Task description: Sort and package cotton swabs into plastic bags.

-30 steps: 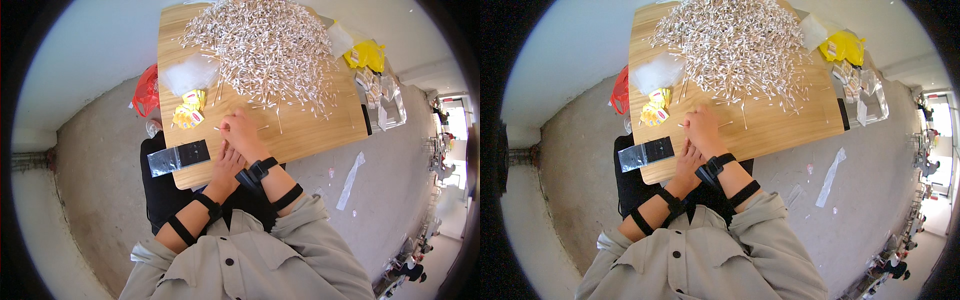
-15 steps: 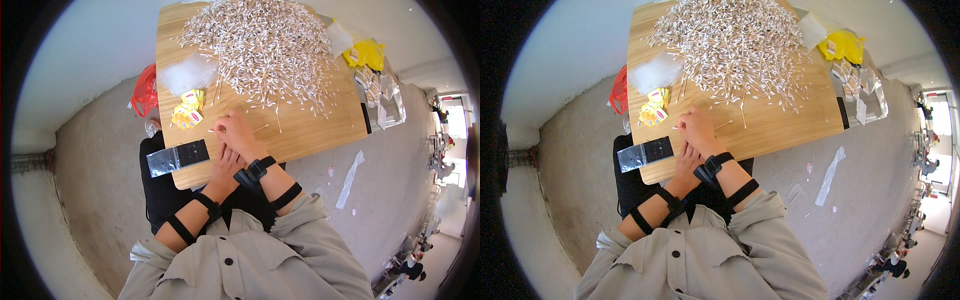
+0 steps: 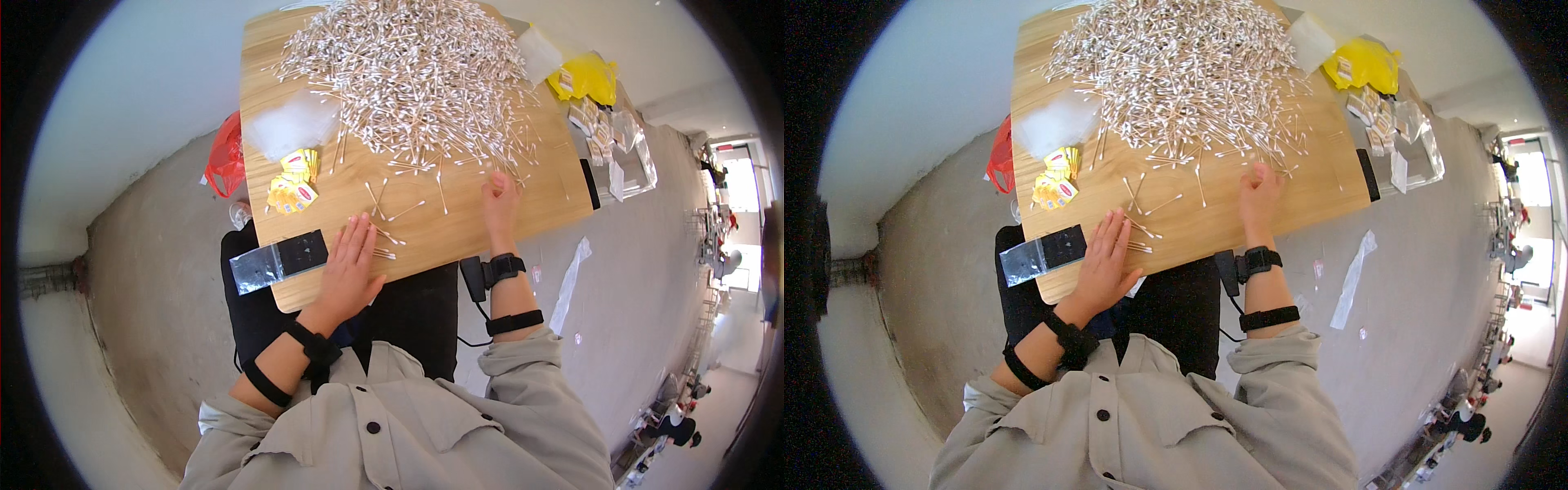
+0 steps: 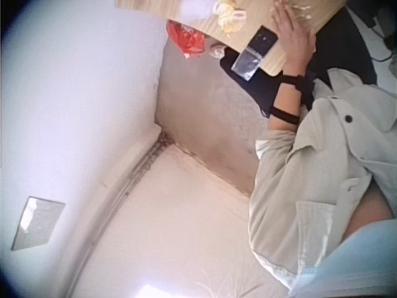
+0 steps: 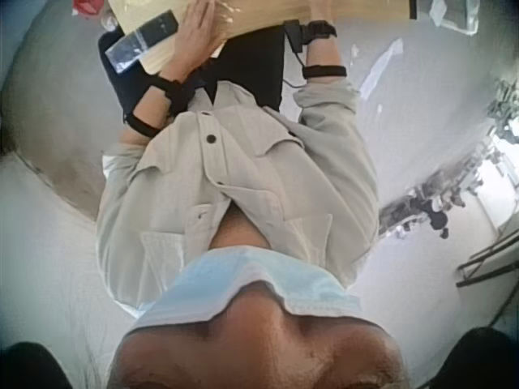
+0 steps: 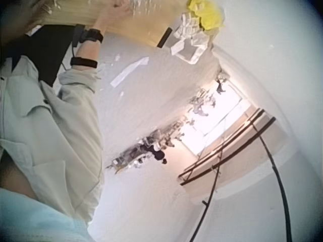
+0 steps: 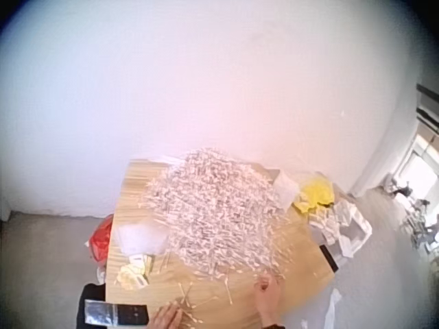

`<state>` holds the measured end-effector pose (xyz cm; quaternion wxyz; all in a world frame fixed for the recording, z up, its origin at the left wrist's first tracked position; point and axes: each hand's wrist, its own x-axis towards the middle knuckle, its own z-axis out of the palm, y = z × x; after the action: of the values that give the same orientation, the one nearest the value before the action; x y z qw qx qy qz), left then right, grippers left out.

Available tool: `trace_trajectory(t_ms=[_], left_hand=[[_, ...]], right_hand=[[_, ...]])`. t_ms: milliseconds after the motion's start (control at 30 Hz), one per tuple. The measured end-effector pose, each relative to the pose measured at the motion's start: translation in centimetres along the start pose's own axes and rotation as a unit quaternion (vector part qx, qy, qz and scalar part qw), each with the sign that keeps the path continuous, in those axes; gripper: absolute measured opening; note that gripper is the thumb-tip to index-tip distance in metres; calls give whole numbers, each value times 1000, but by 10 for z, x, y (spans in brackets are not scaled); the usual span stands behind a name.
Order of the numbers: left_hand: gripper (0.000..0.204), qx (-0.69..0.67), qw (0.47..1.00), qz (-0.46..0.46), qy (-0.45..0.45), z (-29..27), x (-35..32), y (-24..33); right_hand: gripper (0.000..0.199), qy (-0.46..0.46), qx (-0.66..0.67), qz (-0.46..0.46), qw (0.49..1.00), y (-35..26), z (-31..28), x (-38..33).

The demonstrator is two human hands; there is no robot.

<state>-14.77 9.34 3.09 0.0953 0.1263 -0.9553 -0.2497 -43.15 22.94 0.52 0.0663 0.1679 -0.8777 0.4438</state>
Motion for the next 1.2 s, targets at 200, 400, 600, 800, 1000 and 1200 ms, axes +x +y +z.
trace_trajectory(t_ms=[200,400,600,800,1000,1200], left_hand=[[93,71,996,40,-31,12,8,5],[99,74,997,-26,-2,19,28,13],[100,83,996,-4,-18,14,6,12],[102,89,995,-21,-41,12,5,15],[104,91,995,-28,-39,16,7,13],[106,61,997,-33,-38,13,8,15]], right_hand=[[22,-194,-64,-66,977,-38,20,-54],[15,-157,-27,-89,983,-45,43,-65],[12,-200,64,-102,972,-54,49,-56],[9,-230,-2,-186,955,-53,49,-65],[7,-340,-25,-184,922,-61,28,-75],[14,-279,67,-45,957,-83,63,-69]])
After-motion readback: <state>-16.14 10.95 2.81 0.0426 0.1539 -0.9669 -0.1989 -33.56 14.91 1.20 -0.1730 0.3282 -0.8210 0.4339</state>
